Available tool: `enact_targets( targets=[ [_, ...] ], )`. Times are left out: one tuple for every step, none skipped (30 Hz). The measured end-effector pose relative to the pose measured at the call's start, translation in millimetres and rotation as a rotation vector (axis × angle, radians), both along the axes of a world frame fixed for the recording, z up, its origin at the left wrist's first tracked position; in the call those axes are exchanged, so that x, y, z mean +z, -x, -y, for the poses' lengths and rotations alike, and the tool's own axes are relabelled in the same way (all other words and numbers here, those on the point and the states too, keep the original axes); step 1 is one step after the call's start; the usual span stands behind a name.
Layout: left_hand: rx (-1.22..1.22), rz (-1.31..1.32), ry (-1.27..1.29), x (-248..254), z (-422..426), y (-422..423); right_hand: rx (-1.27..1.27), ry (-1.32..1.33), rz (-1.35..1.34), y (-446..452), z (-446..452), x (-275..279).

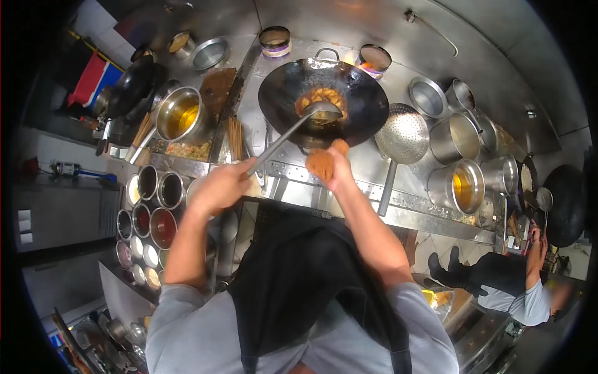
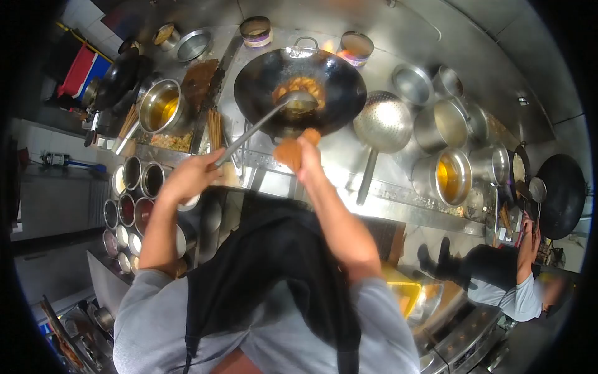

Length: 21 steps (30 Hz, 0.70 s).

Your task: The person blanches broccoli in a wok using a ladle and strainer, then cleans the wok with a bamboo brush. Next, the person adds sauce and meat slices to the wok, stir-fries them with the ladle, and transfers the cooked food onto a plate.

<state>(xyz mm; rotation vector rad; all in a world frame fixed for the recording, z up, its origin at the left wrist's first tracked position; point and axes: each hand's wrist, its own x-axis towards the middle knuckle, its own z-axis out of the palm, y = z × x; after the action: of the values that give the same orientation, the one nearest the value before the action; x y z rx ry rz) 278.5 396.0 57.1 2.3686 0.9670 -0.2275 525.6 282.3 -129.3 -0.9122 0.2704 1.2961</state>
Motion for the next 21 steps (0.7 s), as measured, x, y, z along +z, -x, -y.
enact_targets(
  targets=[
    [0.029, 0.067, -0.044, -17.8, 0.4, -4.5, -0.009, -0.018, 0.065, 5.5, 7.1, -2.7],
    [0.051, 0.048, -0.053, -26.2, 4.4, -9.1, 0.056, -0.036, 0.131, 18.3, 30.6, -2.7],
    [0.077, 0.031, -0.059, -30.8, 11.2, -9.4, 0.136, -0.054, 0.128, 31.1, 56.7, -16.7],
    [0.094, 0.069, -0.092, -31.1, 18.7, -5.7, 0.111, -0.002, 0.192, 43.1, 80.1, -21.4],
    [0.101, 0.078, -0.095, -29.3, 23.9, 0.4, 0.201, -0.046, 0.289, 43.4, 95.7, -51.0],
    [0.078, 0.126, -0.107, -24.8, 28.5, 11.1, 0.230, -0.015, 0.314, 39.6, 104.7, -78.1],
    [0.052, 0.173, -0.120, -16.8, 31.5, 18.8, 0.258, 0.016, 0.337, 38.3, 104.1, -73.9],
    [0.038, 0.170, -0.138, -5.7, 33.4, 24.9, 0.215, -0.003, 0.310, 33.1, 101.5, -70.5],
    [0.039, 0.167, -0.131, 5.4, 34.0, 26.5, 0.172, -0.018, 0.281, 26.3, 87.5, -27.5],
    [0.042, 0.105, -0.104, 16.8, 35.3, 28.7, 0.121, 0.063, 0.126, 19.5, 67.4, 16.7],
    [0.043, 0.048, -0.087, 27.0, 35.0, 28.9, 0.086, 0.051, 0.123, 5.1, 47.7, 22.5],
    [0.021, 0.008, -0.075, 35.4, 33.2, 27.3, 0.076, 0.034, 0.098, -4.6, 31.5, 30.7],
    [0.013, 0.012, -0.084, 35.6, 30.9, 26.7, 0.068, 0.026, 0.101, -8.3, 22.6, 32.8],
    [0.006, 0.001, -0.071, 33.2, 28.4, 26.8, 0.048, 0.041, 0.082, -10.3, 15.8, 34.7],
    [0.001, -0.009, -0.057, 31.2, 27.1, 26.4, 0.031, 0.058, 0.064, -13.3, 10.8, 33.9],
    [0.001, -0.008, -0.059, 30.2, 27.7, 25.4, 0.031, 0.030, 0.055, -14.3, 6.5, 26.1],
    [0.000, -0.006, -0.073, 29.6, 29.5, 24.0, 0.034, 0.029, 0.055, -13.9, 6.3, 21.2],
    [0.000, -0.006, -0.088, 29.7, 31.0, 23.7, 0.027, 0.030, 0.058, -11.6, 5.3, 20.6],
    [0.000, -0.006, -0.089, 32.7, 32.2, 23.6, 0.018, 0.032, 0.060, -10.6, 5.0, 20.1],
    [0.003, -0.022, -0.075, 38.9, 33.9, 23.4, 0.017, 0.031, 0.060, -8.6, 8.6, 19.3],
    [0.005, -0.036, -0.063, 44.9, 34.7, 23.3, 0.012, 0.034, 0.052, -5.4, 15.4, 16.1]
  ],
)
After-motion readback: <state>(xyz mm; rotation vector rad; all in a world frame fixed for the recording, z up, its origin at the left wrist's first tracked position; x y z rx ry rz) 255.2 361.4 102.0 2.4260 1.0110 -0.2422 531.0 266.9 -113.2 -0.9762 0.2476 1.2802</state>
